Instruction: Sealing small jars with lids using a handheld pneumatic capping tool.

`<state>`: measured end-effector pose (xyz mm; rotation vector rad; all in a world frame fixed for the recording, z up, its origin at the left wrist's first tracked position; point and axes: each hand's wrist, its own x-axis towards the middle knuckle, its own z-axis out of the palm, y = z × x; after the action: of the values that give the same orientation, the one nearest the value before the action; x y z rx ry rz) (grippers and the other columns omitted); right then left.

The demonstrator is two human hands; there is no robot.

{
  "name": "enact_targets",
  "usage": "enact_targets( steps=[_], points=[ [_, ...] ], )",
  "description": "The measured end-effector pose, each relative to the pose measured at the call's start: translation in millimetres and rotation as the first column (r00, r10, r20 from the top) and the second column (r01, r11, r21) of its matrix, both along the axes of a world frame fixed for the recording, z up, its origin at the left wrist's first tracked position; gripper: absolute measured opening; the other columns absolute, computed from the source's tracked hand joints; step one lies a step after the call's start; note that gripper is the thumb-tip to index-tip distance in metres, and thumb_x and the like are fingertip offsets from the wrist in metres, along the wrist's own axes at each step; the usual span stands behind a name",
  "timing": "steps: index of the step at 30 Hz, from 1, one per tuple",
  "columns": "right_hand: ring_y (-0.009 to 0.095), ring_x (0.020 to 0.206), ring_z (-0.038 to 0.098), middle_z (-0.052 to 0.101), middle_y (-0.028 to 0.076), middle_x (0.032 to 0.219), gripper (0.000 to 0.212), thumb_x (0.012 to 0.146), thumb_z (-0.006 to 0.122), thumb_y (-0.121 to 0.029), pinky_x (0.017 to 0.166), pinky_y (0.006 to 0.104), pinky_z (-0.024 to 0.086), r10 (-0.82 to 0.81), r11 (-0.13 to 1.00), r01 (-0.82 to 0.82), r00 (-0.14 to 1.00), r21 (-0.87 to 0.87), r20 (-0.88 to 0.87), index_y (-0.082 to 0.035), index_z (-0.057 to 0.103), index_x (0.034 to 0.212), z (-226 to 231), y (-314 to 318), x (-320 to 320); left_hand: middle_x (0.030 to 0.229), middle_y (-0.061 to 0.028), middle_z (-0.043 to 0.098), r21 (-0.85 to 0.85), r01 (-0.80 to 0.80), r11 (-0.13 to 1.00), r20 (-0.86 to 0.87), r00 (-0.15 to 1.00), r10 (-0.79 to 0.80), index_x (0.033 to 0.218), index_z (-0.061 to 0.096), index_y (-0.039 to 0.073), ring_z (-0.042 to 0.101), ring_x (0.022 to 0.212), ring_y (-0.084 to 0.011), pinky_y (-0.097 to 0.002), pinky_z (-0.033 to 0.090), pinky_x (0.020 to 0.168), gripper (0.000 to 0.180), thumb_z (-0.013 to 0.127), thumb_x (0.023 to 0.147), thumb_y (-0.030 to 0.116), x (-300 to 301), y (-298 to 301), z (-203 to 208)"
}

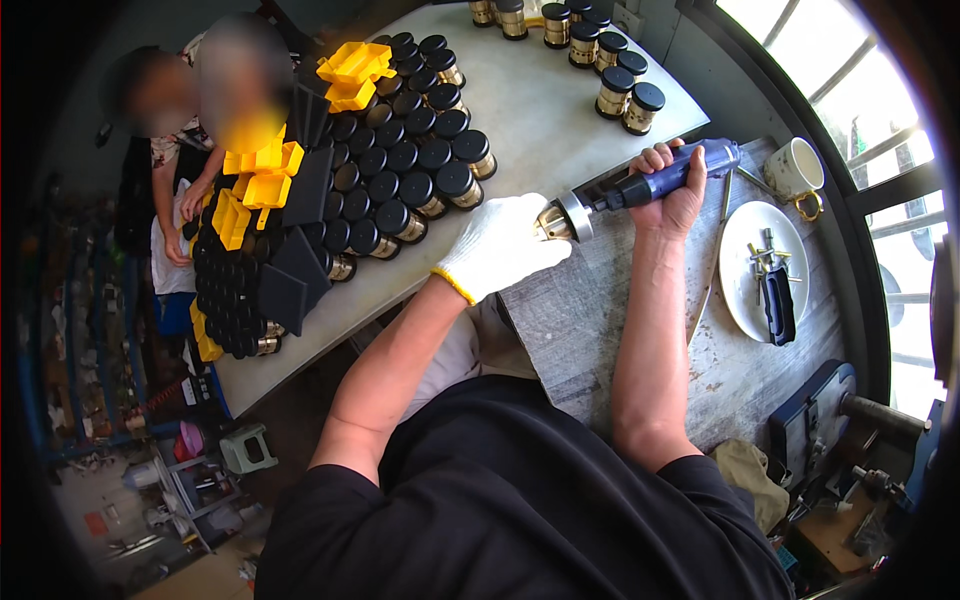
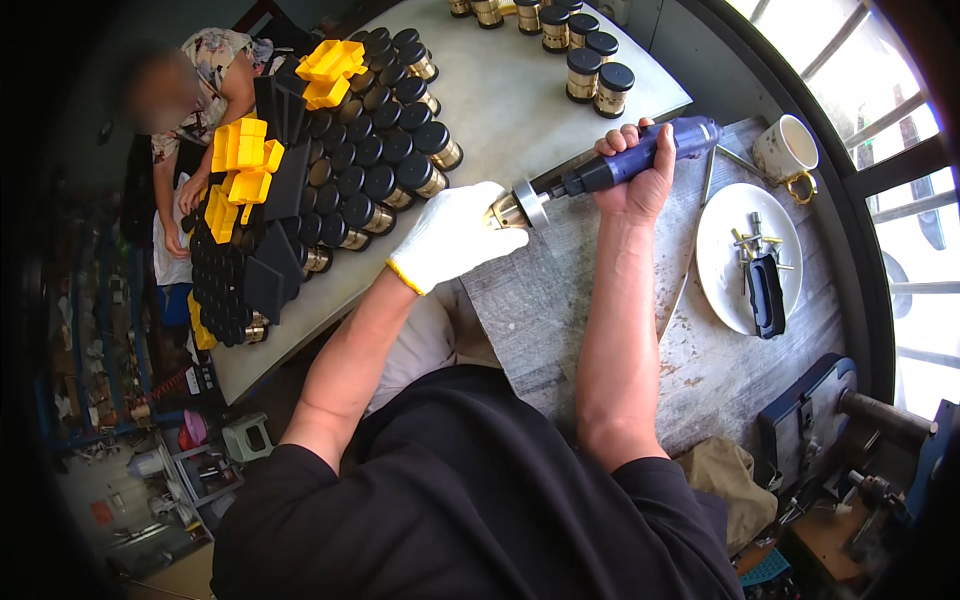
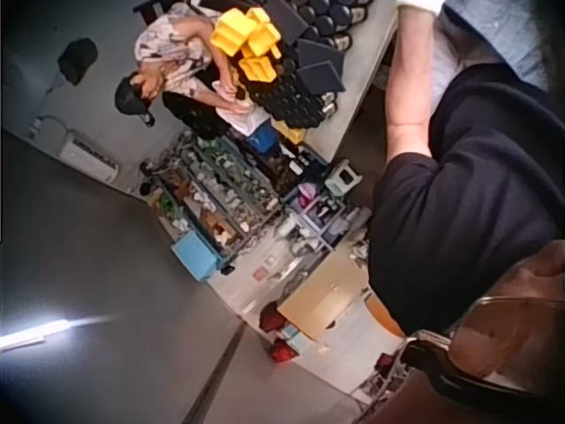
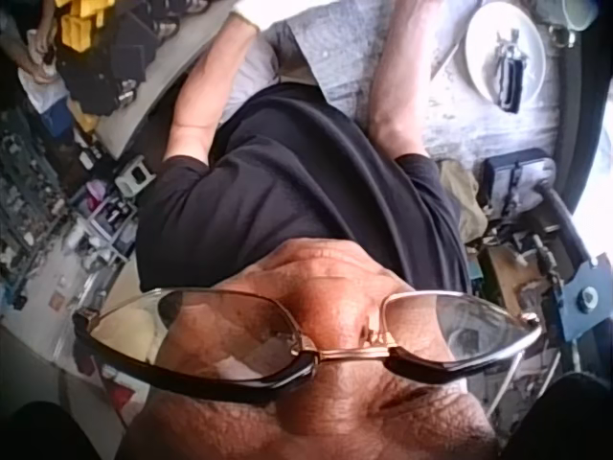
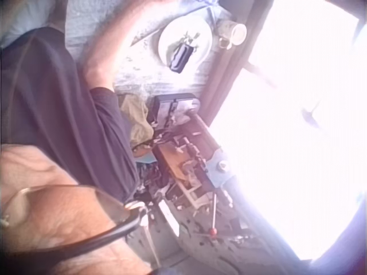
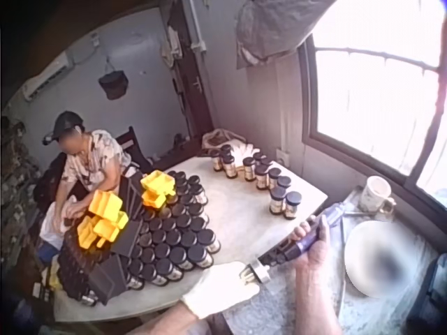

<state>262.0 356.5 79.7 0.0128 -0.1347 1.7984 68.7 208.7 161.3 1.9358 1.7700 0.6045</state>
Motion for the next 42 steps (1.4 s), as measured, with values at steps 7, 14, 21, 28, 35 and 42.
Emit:
enact_targets(
  steps=[7, 14, 21, 28, 35, 42],
  points=[
    [0.017, 0.07, 0.05, 0.05, 0.004, 0.076, 0.032, 0.095, 0.064, -0.034, 0.069, 0.0311, 0.045, -0.007, 1.0, 0.006, 0.999, 0.01, 0.032, -0.006, 0.052, 0.106, 3.2, 0.0, -3.0, 0.084, -0.0143, 0.068, -0.108, -0.017, 0.994, 0.14, 0.99, 0.032, 0.097, 0.065, 0.002, 0.067, 0.078, -0.0284, -0.0365, 0.052, 0.072, 0.037, 0.079, 0.078, 0.031, -2.7, 3.5, -10.7],
    [0.017, 0.069, 0.049, 0.048, 0.003, 0.075, 0.033, 0.095, 0.063, -0.036, 0.07, 0.0313, 0.045, -0.031, 0.994, 0.017, 0.991, -0.104, -0.132, -0.006, 0.053, 0.103, 2.6, -0.9, 0.1, 0.099, -0.005, 0.065, 0.103, -0.205, 0.973, 0.624, 0.775, 0.097, 0.108, 0.063, 0.001, 0.063, 0.087, -0.0093, -0.0262, 0.054, 0.078, 0.037, 0.081, 0.077, 0.006, -5.2, -19.1, -7.2],
    [0.016, 0.069, 0.049, 0.049, 0.003, 0.076, 0.032, 0.094, 0.064, -0.035, 0.07, 0.0314, 0.045, -0.009, 0.997, -0.003, 0.99, -0.078, -0.143, -0.007, 0.053, 0.103, 3.6, -3.7, -3.7, 0.102, -0.0089, 0.067, -0.104, -0.222, 0.97, 0.942, 0.291, 0.167, 0.121, 0.056, -0.001, 0.067, 0.091, -0.0133, -0.0274, 0.057, 0.077, 0.041, 0.074, 0.085, 0.0, 10.0, -32.4, -21.8],
    [0.017, 0.069, 0.05, 0.049, 0.003, 0.075, 0.029, 0.094, 0.064, -0.033, 0.069, 0.0309, 0.045, 0.004, 0.997, -0.009, 0.997, -0.071, -0.075, -0.008, 0.052, 0.101, 1.0, -3.0, -2.0, 0.106, -0.0082, 0.067, 0.115, -0.289, 0.951, 0.635, 0.757, 0.153, 0.121, 0.058, -0.002, 0.066, 0.094, -0.0128, -0.0273, 0.055, 0.082, 0.043, 0.077, 0.084, 0.004, 13.3, -29.1, -24.7],
    [0.017, 0.069, 0.05, 0.049, 0.003, 0.076, 0.029, 0.094, 0.064, -0.033, 0.069, 0.0308, 0.045, -0.005, 0.996, -0.001, 0.998, -0.085, -0.07, -0.008, 0.052, 0.102, 0.8, -2.1, -3.1, 0.104, -0.0071, 0.068, 0.114, -0.281, 0.953, 0.655, 0.743, 0.141, 0.121, 0.058, -0.001, 0.066, 0.093, -0.0111, -0.0268, 0.055, 0.082, 0.044, 0.078, 0.082, 0.005, 14.8, -25.0, -25.5],
    [0.017, 0.07, 0.049, 0.049, 0.004, 0.076, 0.031, 0.094, 0.065, -0.033, 0.069, 0.0311, 0.045, -0.012, 0.997, 0.007, 0.998, -0.078, -0.065, -0.007, 0.052, 0.103, 1.7, 0.4, -6.7, 0.097, -0.007, 0.068, -0.032, -0.196, 0.98, 0.841, 0.525, 0.133, 0.116, 0.061, 0.0, 0.066, 0.087, -0.0103, -0.0259, 0.055, 0.076, 0.038, 0.078, 0.083, 0.008, 4.5, -18.1, -18.5]
  ],
)
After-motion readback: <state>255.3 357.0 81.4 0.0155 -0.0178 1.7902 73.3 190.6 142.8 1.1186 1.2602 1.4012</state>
